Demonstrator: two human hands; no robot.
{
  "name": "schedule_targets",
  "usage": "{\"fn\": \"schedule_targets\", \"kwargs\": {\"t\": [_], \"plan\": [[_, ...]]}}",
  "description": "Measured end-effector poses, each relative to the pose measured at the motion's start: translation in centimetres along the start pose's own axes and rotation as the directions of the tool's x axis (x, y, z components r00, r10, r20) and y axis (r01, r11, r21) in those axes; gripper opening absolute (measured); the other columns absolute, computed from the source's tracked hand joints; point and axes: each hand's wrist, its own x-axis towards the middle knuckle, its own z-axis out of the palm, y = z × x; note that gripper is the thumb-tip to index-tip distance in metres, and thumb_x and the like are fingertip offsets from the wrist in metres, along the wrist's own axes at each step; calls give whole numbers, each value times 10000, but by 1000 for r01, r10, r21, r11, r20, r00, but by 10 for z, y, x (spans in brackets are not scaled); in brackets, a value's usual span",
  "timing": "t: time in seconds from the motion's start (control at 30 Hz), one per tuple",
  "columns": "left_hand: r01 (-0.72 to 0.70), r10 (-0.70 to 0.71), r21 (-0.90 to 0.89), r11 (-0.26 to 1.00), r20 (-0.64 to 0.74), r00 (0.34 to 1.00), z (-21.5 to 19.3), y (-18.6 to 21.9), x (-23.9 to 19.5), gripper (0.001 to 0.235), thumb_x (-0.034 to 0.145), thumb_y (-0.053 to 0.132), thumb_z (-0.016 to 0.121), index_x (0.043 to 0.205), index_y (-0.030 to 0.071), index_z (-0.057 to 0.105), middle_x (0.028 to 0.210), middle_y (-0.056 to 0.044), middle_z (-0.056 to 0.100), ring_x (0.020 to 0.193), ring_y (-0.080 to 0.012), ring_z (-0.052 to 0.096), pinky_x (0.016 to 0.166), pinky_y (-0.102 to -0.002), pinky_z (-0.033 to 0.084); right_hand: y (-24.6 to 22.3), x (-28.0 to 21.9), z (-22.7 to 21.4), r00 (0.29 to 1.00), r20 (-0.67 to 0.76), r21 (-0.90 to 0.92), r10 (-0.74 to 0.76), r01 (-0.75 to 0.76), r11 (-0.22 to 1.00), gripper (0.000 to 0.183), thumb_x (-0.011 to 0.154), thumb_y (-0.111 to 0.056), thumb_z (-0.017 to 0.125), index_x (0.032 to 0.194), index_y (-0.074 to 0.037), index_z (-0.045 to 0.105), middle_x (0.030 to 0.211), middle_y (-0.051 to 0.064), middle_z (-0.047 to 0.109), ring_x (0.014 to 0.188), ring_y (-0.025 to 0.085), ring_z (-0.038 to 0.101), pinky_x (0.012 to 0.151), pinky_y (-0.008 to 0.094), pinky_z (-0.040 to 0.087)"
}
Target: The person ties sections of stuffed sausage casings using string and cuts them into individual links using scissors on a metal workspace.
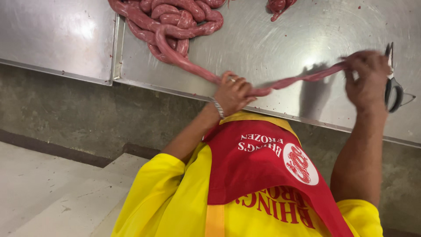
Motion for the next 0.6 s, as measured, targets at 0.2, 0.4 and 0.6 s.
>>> {"fn": "schedule_targets", "kwargs": {"t": [0.2, 0.4, 0.6], "plan": [[74, -64, -69, 995, 144, 987, 36, 15, 23, 485, 833, 405, 737, 1191, 92, 644, 1222, -132, 622, 1191, -319, 544, 1004, -481, 391, -22, -5, 14, 989, -13, 38, 145, -144, 989, 423, 959, 43, 749, 1346, -88, 641, 1412, 131, 605, 1318, 272, 554, 1177, 435, 448], [34, -35, -23, 999, -32, 999, 24, 7, 14, 390, 831, 368, 753, 1043, 63, 634, 1136, -173, 661, 1116, -345, 608, 971, -515, 433, -149, 13, 58, 989, 51, 378, -142, 112, 919, 671, 737, -144, 863, 1346, -43, 598, 1302, 215, 638, 1156, 368, 590, 983, 481, 507], [70, -14, -189, 980, 282, 959, 24, 4, 16, 247, 958, 314, 700, 978, 69, 678, 770, -138, 713, 705, -343, 697, 675, -478, 541, -176, 24, 68, 960, 200, 290, -196, 133, 948, 951, 742, -181, 840, 1559, -42, 373, 1118, 154, 690, 1110, 362, 629, 976, 482, 517]]}}
